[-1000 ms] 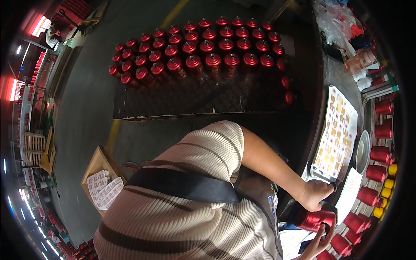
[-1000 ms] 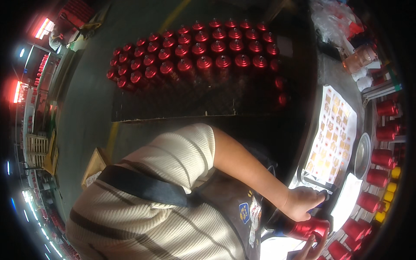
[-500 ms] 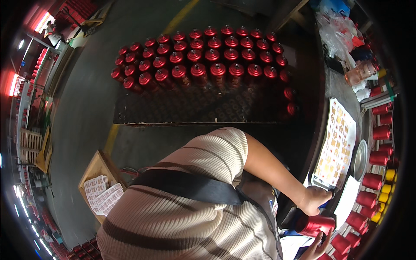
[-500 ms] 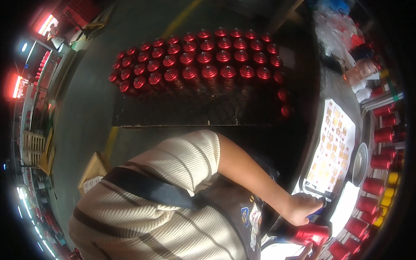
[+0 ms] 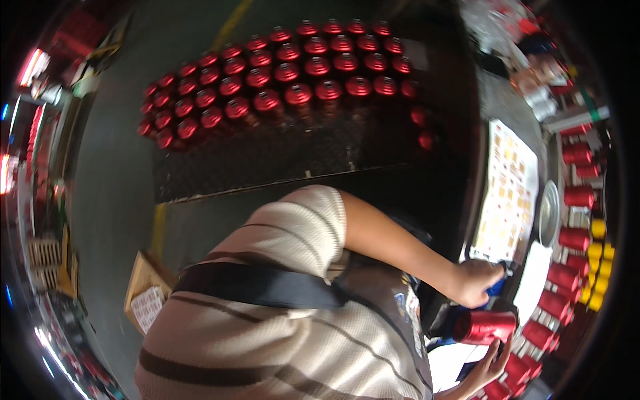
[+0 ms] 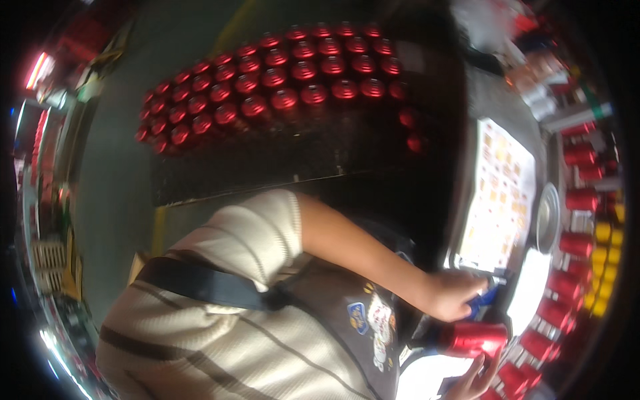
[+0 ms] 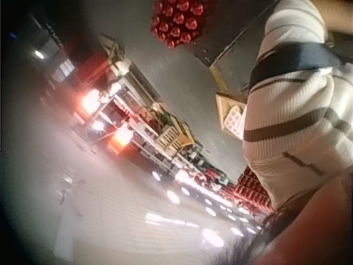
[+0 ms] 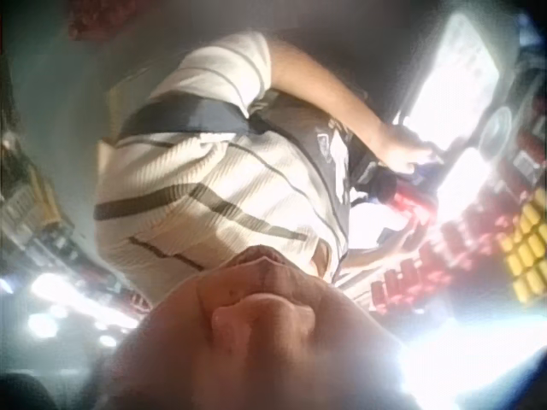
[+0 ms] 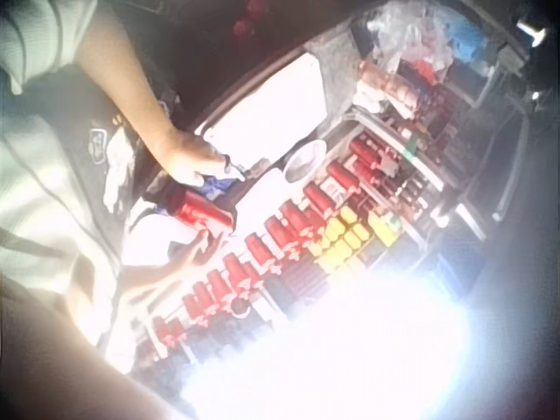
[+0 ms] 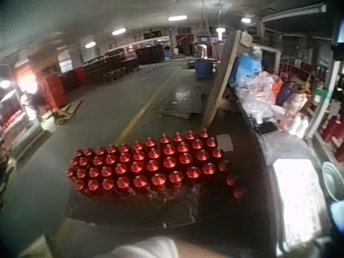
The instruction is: The person applies gold stickers to red cylindrical containers, smoothing each label with a blue cloth. They handle multiple containers one at a time, placing finished units aside on a nearby surface.
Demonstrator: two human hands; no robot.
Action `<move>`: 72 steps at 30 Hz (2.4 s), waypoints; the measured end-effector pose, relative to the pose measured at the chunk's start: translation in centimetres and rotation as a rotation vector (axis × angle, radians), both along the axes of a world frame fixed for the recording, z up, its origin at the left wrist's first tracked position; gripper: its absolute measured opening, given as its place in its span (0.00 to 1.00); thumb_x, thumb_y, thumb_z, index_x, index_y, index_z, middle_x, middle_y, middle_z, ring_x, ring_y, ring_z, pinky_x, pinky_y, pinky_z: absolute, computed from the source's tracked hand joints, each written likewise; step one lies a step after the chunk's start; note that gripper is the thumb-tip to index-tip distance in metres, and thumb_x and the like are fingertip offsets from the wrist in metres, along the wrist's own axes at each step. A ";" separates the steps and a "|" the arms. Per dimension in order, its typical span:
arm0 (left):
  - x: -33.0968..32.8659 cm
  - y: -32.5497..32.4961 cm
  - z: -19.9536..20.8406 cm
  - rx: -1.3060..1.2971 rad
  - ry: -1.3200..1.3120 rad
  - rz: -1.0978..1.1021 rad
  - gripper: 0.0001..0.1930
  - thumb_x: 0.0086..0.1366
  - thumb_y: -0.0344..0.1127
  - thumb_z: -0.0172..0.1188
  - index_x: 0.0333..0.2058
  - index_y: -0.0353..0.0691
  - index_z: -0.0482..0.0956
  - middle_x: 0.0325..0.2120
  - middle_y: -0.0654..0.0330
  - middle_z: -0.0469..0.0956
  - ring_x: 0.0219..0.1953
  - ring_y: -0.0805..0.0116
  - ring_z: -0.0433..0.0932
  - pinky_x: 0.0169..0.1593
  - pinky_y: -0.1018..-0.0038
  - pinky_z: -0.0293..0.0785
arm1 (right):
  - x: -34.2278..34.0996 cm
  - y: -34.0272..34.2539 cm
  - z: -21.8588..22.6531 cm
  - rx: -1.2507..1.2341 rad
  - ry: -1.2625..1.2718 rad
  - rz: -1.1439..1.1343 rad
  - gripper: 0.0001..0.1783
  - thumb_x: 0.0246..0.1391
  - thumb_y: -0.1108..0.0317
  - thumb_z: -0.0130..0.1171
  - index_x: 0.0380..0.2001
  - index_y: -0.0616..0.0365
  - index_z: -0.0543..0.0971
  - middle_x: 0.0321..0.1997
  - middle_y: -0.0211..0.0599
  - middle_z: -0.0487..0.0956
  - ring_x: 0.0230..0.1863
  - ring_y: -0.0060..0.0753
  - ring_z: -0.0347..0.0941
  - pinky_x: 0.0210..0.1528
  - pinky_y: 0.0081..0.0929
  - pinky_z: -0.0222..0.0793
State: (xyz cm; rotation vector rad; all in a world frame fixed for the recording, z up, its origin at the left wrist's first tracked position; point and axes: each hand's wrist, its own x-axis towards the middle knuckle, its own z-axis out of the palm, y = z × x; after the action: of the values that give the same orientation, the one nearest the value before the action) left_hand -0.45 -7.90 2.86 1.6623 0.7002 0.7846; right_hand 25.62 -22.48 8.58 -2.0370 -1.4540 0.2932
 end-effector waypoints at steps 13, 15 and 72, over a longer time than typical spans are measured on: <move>-17.4 21.3 -18.6 0.259 0.603 0.860 0.15 0.59 0.31 0.59 0.45 0.37 0.76 0.35 0.43 0.82 0.39 0.41 0.81 0.42 0.52 0.78 | -4.1 -5.5 -1.1 0.079 0.054 -0.316 0.24 0.63 0.72 0.58 0.62 0.59 0.74 0.39 0.33 0.78 0.38 0.20 0.70 0.40 0.19 0.67; -17.5 24.1 -21.3 0.420 0.681 0.808 0.16 0.61 0.37 0.59 0.46 0.39 0.77 0.37 0.46 0.82 0.41 0.44 0.82 0.43 0.54 0.79 | -4.6 -5.7 -0.5 0.080 0.067 -0.339 0.24 0.63 0.72 0.58 0.62 0.59 0.74 0.40 0.34 0.78 0.40 0.21 0.71 0.41 0.20 0.68; -93.2 -27.1 -20.0 -0.665 1.348 2.202 0.23 0.66 0.52 0.60 0.49 0.41 0.73 0.46 0.45 0.82 0.49 0.43 0.81 0.50 0.52 0.78 | -21.4 7.1 -12.5 0.200 1.743 -0.363 0.17 0.69 0.64 0.50 0.26 0.51 0.60 0.13 0.27 0.54 0.17 0.24 0.50 0.28 0.24 0.57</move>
State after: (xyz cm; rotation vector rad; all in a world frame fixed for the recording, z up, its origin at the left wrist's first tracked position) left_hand -93.61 -35.02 -17.13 -0.1463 3.3423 0.3565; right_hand 4.19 -15.43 -3.96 -1.0211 0.0028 1.2451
